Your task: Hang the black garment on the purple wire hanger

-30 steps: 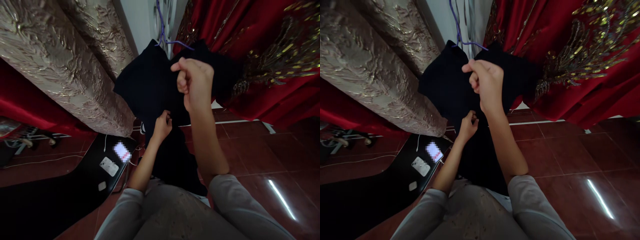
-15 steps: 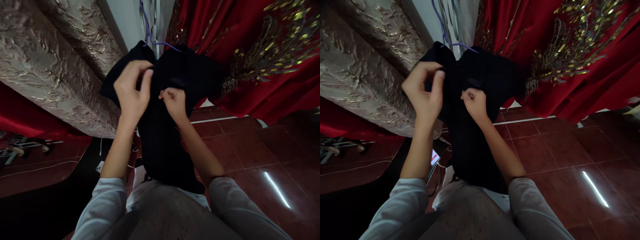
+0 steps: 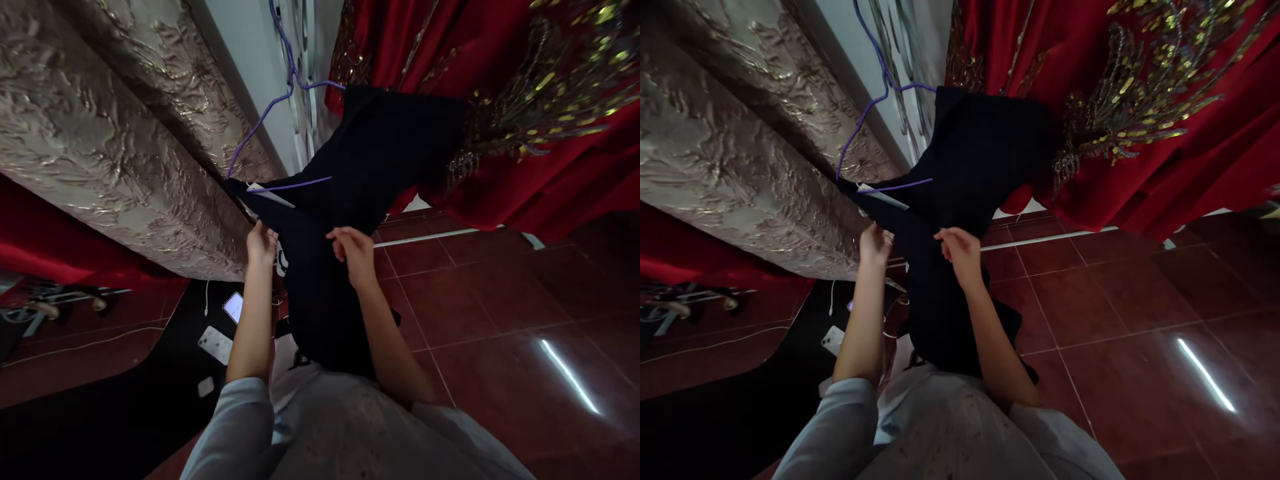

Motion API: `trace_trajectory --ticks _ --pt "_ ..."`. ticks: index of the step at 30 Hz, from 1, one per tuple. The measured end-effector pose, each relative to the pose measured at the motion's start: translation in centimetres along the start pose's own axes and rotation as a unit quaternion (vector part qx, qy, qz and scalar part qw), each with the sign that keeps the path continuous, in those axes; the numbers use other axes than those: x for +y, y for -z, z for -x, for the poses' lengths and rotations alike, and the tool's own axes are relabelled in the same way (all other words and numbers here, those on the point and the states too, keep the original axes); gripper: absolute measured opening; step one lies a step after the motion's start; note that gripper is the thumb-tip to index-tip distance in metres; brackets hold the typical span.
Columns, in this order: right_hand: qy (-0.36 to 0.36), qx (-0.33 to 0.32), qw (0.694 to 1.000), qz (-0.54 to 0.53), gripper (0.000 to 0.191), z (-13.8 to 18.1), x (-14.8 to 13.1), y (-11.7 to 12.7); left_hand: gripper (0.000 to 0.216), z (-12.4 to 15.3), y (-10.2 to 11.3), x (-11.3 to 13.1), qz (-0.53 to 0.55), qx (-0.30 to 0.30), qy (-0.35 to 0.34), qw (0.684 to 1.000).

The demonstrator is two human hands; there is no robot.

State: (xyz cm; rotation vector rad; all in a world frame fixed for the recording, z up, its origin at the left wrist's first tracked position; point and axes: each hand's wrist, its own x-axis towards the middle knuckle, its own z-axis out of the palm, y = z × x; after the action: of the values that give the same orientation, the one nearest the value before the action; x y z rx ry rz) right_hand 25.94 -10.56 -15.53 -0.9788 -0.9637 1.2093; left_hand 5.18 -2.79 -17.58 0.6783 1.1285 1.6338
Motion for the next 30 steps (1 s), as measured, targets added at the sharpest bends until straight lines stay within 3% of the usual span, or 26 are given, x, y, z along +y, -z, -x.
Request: trace_trajectory --ticks 2,5,8,11,15,18,20,22,24,27,30 --pt "-0.007 0.061 0.998 -0.019 0.022 0.8 0.6 2.1 0.018 1.6 -0.3 -0.8 -0.006 -0.007 0.005 1.0" --pt "0.059 0.091 0.994 0.008 0.02 1.2 -0.2 3.5 0.012 3.5 -1.0 0.2 -0.128 -0.09 -0.085 0.984" --pt "0.139 0.03 0.986 0.086 0.041 0.6 -1.7 2.3 0.005 5.6 -2.6 2.9 -0.227 -0.186 -0.221 0.93" --pt "0.156 -0.073 0.968 0.181 0.061 -0.8 -2.6 -0.2 0.01 7.8 -4.5 5.4 -0.236 -0.266 -0.299 0.886" --pt "0.108 -0.182 0.961 0.18 0.022 -2.8 -3.7 -2.5 0.027 8.2 -5.1 6.3 -0.267 -0.258 -0.378 0.848" --pt "0.106 -0.26 0.942 0.184 0.015 -3.5 -5.9 -2.8 0.045 6.7 -3.3 5.2 -0.249 -0.307 -0.301 0.868" --pt "0.151 -0.295 0.919 0.212 0.019 -4.1 -7.6 -2.9 0.037 5.6 -1.5 4.2 -0.27 -0.372 -0.205 0.864" --pt "0.213 -0.265 0.915 0.219 0.029 -5.4 -8.7 -3.2 0.022 4.8 0.3 3.6 -0.319 -0.409 -0.138 0.844" --pt "0.249 -0.194 0.928 0.196 0.034 -7.5 -8.6 -3.8 0.015 4.2 1.8 3.5 -0.352 -0.397 -0.111 0.84" --pt "0.219 -0.145 0.949 0.175 0.026 -11.4 -6.5 -4.7 0.013 3.5 3.6 4.3 -0.347 -0.342 -0.094 0.868" --pt "0.167 -0.125 0.96 0.188 0.015 -14.0 -4.5 -4.0 0.014 2.4 5.5 5.2 -0.38 -0.359 -0.051 0.851"
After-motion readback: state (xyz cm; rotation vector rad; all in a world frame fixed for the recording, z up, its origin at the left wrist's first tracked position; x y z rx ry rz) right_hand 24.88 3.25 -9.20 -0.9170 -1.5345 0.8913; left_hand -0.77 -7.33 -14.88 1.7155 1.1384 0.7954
